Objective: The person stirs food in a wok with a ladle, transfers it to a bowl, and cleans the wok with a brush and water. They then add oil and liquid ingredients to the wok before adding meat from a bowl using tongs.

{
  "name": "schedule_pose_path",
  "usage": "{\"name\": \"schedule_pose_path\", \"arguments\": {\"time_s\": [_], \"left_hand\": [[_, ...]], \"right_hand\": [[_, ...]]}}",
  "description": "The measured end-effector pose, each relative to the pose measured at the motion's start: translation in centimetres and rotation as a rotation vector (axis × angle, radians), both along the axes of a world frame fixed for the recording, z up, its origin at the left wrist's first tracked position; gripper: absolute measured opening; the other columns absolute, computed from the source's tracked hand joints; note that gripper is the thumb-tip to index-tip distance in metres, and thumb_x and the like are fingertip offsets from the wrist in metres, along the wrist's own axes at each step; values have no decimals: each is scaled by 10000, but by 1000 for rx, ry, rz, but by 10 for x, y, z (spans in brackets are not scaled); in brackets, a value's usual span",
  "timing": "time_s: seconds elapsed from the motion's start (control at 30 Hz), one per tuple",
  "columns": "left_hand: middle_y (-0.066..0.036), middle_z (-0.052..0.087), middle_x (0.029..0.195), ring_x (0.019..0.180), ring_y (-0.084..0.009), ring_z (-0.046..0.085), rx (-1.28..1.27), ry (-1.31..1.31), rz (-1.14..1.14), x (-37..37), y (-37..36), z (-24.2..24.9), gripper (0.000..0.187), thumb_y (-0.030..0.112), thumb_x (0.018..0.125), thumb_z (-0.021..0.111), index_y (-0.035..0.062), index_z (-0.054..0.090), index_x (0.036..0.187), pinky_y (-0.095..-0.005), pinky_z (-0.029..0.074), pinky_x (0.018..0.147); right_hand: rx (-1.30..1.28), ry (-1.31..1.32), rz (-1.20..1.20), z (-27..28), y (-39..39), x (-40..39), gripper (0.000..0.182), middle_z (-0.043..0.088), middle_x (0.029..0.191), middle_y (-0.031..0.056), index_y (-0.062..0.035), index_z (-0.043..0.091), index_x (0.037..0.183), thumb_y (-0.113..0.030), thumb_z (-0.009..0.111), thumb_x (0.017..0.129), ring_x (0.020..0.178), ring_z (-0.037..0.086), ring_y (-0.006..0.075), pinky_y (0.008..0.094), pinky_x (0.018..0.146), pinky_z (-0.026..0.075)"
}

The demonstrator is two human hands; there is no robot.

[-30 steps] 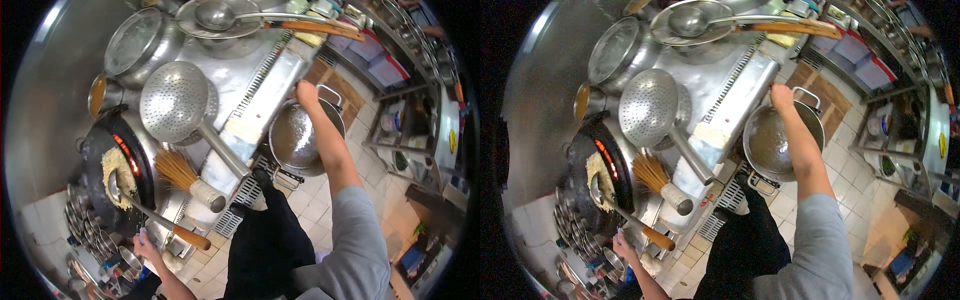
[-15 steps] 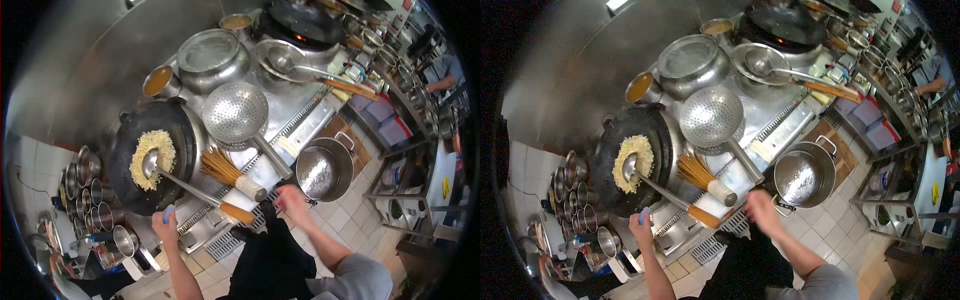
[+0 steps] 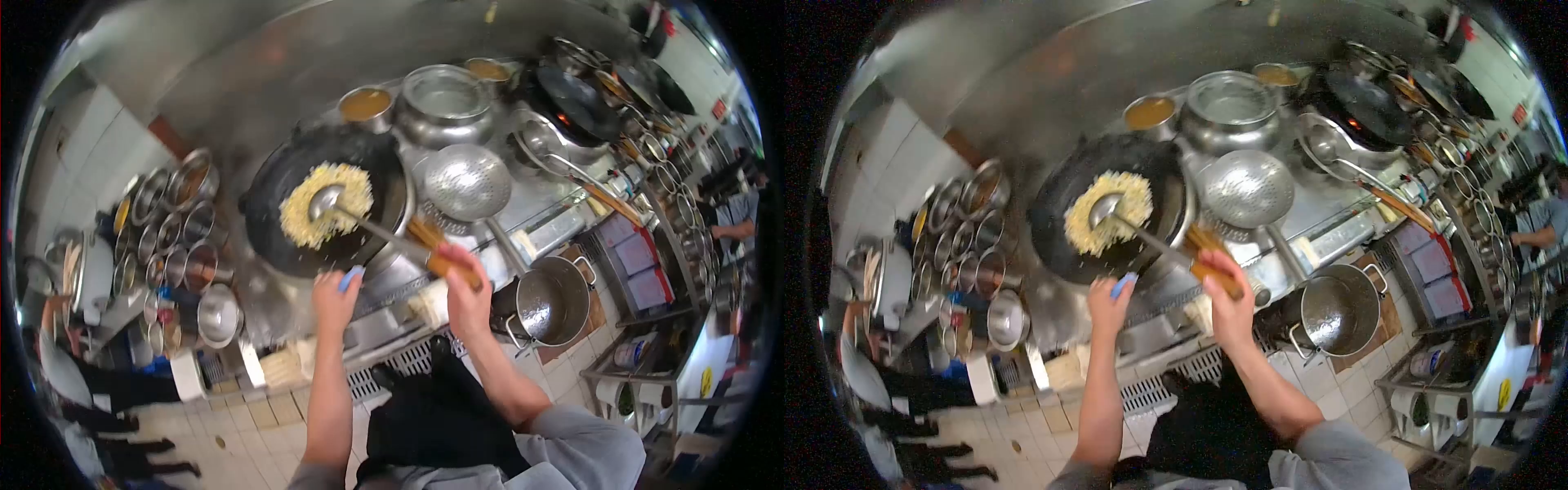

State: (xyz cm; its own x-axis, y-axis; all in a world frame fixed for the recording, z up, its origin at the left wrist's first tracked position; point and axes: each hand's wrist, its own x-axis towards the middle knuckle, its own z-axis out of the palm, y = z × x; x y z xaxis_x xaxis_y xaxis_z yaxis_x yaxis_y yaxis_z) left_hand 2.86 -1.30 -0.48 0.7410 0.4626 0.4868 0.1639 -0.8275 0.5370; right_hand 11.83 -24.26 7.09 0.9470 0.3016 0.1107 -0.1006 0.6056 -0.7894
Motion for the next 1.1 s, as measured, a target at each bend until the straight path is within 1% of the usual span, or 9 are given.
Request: {"name": "schedule_pose_path", "arguments": {"time_s": [0.07, 0.13, 0.2, 0.47, 0.63, 0.8, 0.87, 0.93, 1.1], "left_hand": [[-176, 580, 701, 700, -383, 542, 0, 40, 22, 0, -2, 3, 332, 298, 801, 703, 30, 568, 659, -462, 428, 665], [-183, 594, 721, 719, -389, 553, -26, 107, 42, -6, -3, 4, 365, 338, 827, 672, 23, 577, 668, -468, 440, 690], [-191, 598, 721, 723, -396, 556, -46, 105, 45, -6, -2, 4, 391, 358, 832, 663, 14, 578, 666, -467, 442, 695], [-180, 592, 615, 609, -351, 581, 17, 117, 82, -69, -75, 88, 464, 422, 809, 689, 41, 562, 576, -471, 449, 552], [-160, 617, 657, 648, -360, 607, -19, 121, 84, -55, -55, 88, 382, 358, 805, 685, 40, 595, 614, -460, 485, 595], [-204, 613, 704, 695, -389, 607, -100, 365, 42, -63, -77, 38, 385, 380, 853, 646, 26, 606, 707, -494, 476, 604], [-136, 547, 537, 518, -317, 545, 44, 53, -66, -108, -110, 29, 432, 383, 818, 696, 60, 552, 571, -451, 453, 529], [-138, 567, 582, 562, -323, 563, 12, 80, -28, -117, -120, 82, 412, 375, 801, 709, 54, 561, 589, -432, 462, 539], [-194, 620, 698, 667, -383, 593, -43, 81, 42, -43, -53, 67, 399, 389, 813, 682, 32, 596, 657, -487, 474, 587]], "right_hand": [[-56, -226, -64, 21, 28, 14, 266, 647, 1163, 132, 32, 615, 1119, -87, 620, 880, 1107, 593, 207, 355, 1006, 425], [75, -337, -81, 29, 62, 34, 109, 694, 958, 143, -2, 602, 885, -104, 586, 920, 956, 652, 264, 407, 957, 463], [202, -229, -121, 54, 79, 48, 183, 656, 776, 127, -31, 544, 759, -105, 593, 919, 811, 646, 257, 411, 848, 491], [363, -325, -409, 158, 105, 48, 174, 513, 717, 60, -82, 478, 944, -108, 633, 872, 553, 507, 149, 299, 480, 420], [74, -442, -166, 201, 119, 49, 337, 489, 517, 21, -85, 496, 672, -283, 624, 913, 397, 448, 119, 286, 362, 341], [20, -487, -136, 205, 178, 82, 393, 403, 452, -20, -136, 455, 622, -337, 635, 909, 327, 383, 114, 260, 326, 313], [130, -385, -91, 232, 163, 82, 373, 421, 466, -21, -133, 467, 636, -311, 642, 912, 333, 392, 106, 249, 329, 324], [284, -274, -63, 256, 148, 80, 354, 449, 489, -18, -130, 480, 657, -311, 655, 906, 355, 412, 95, 238, 334, 331], [92, -545, -84, 191, 167, 55, 482, 456, 449, 13, -86, 488, 597, -414, 596, 933, 368, 452, 104, 262, 350, 318]]}}
